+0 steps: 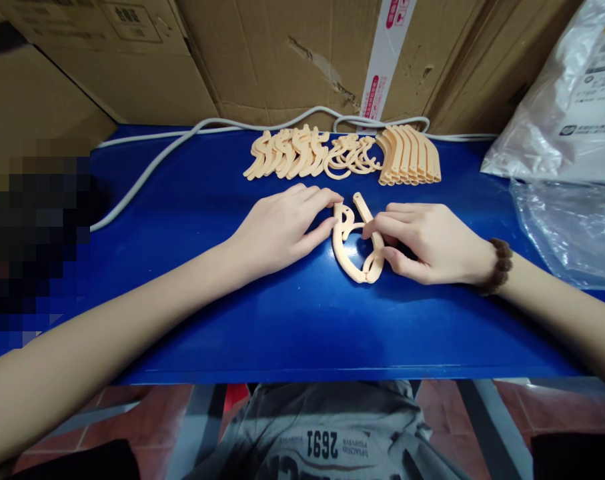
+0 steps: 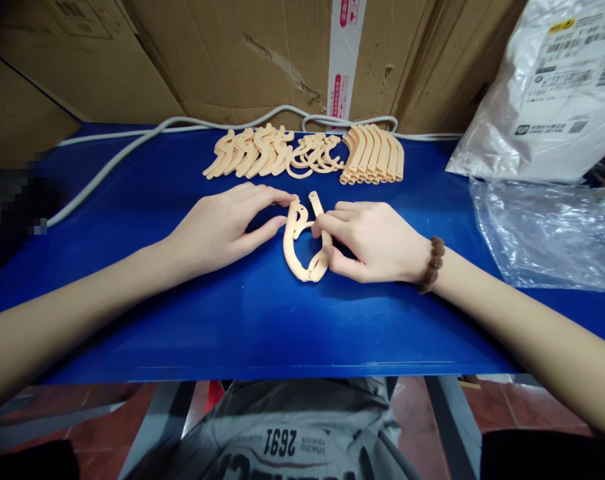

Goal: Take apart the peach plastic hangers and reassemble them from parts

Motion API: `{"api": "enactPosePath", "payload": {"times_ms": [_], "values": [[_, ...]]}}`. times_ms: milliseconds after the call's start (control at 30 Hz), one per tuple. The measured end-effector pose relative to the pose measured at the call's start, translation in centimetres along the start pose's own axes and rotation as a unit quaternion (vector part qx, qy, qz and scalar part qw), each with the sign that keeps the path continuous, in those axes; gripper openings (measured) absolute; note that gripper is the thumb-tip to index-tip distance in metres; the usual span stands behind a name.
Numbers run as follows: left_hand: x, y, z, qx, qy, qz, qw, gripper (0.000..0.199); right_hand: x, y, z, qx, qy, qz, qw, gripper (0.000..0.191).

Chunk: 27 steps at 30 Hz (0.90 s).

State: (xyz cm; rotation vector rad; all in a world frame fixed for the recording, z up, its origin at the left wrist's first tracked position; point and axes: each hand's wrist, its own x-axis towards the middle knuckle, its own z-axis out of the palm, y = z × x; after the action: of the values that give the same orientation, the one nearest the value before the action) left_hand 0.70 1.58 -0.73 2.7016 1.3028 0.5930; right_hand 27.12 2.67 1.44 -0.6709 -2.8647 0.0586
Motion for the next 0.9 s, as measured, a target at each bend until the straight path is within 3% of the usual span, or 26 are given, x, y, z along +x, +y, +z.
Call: {"api": "enactPosePath", "payload": {"times_ms": [267,400,600,900], "values": [[-0.1,0.9,-0.1,-0.046,-0.011,-0.015,0.999,0.044,0.4,-1.3,0.8,-0.019,0.023,-0.043,0.999,0.019],[-0.1,0.5,0.0,-0.064,-0.008,0.007,0.998,0.032,0.5,-1.7,1.3,-0.055,0.045,-0.049,0.996,0.025],[0.4,-0.7,0.3,-0.093,-0.006,0.027,0.995,0.024,0.3,-1.4,1.1,-0.086,0.037,-0.022,0.995,0.03],[0.9,-2.6,-0.2,-0.068,-0.005,0.032,0.997,0.029,0.0,-0.2,0.9,-0.15,0.03,0.071,0.986,0.039]]}}
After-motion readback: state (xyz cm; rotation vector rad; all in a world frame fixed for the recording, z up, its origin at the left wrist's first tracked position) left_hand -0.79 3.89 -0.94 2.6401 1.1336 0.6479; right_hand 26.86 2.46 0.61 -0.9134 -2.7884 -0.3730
